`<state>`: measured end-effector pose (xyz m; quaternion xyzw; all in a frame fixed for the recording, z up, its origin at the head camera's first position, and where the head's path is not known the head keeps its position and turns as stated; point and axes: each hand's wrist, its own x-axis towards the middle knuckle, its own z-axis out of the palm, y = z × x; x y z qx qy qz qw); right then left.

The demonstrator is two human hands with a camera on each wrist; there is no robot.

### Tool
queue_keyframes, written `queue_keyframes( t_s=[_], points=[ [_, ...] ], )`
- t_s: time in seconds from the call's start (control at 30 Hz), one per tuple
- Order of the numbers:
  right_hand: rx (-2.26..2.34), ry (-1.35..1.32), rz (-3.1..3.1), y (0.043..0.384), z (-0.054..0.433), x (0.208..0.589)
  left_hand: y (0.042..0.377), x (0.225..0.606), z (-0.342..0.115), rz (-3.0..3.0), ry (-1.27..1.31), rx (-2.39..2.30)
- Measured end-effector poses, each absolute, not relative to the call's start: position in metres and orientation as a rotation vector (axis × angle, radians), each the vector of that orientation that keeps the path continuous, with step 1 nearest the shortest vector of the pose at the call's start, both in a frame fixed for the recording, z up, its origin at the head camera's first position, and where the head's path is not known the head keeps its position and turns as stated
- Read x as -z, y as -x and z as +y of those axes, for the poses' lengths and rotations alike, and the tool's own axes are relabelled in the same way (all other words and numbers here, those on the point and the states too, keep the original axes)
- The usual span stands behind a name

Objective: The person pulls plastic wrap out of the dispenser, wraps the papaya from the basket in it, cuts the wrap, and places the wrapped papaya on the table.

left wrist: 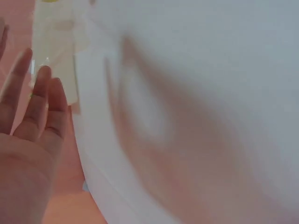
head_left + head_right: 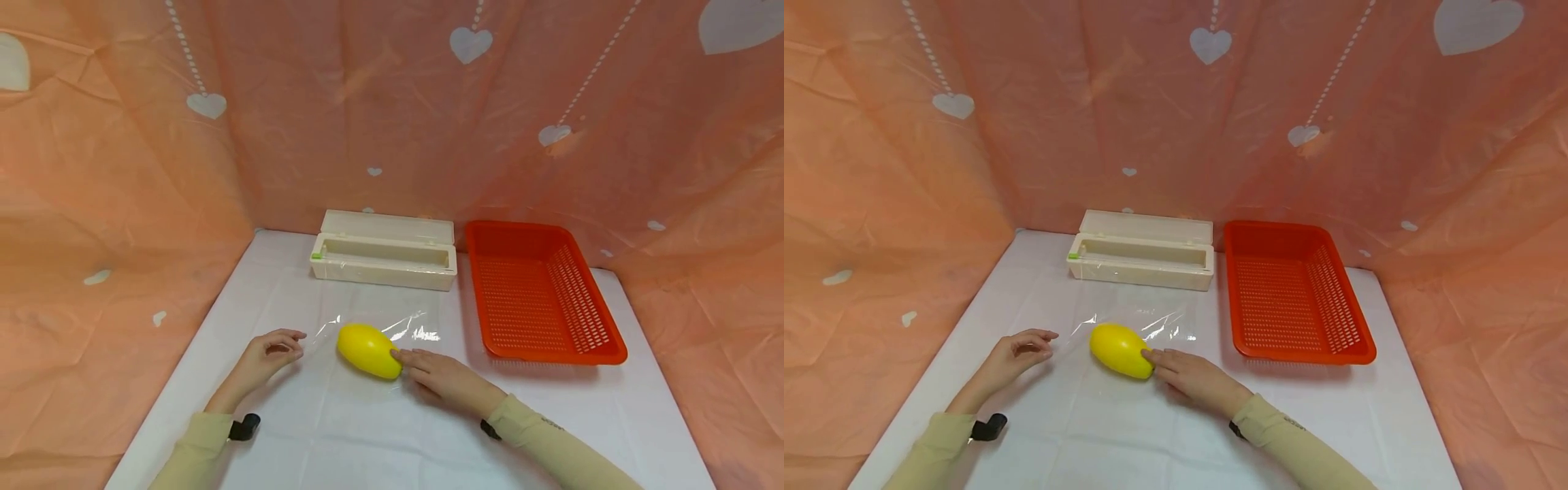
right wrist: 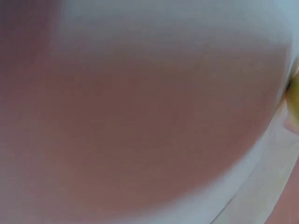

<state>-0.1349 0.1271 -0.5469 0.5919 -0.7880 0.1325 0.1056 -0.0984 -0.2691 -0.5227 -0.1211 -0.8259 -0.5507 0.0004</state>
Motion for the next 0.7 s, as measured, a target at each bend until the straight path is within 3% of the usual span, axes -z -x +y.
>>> queue_keyframes(
  t_s=[0.33, 0.7],
  points=[
    [-1.115, -1.501, -2.692, 0.143, 0.127, 0.545, 0.136, 0.511, -0.255, -2.527, 0.447, 2.142],
    [-1.614, -1.234, -2.649, 0.159, 0.121, 0.543, 0.16, 0.514, -0.217, -2.395, 0.291, 2.359]
  ],
)
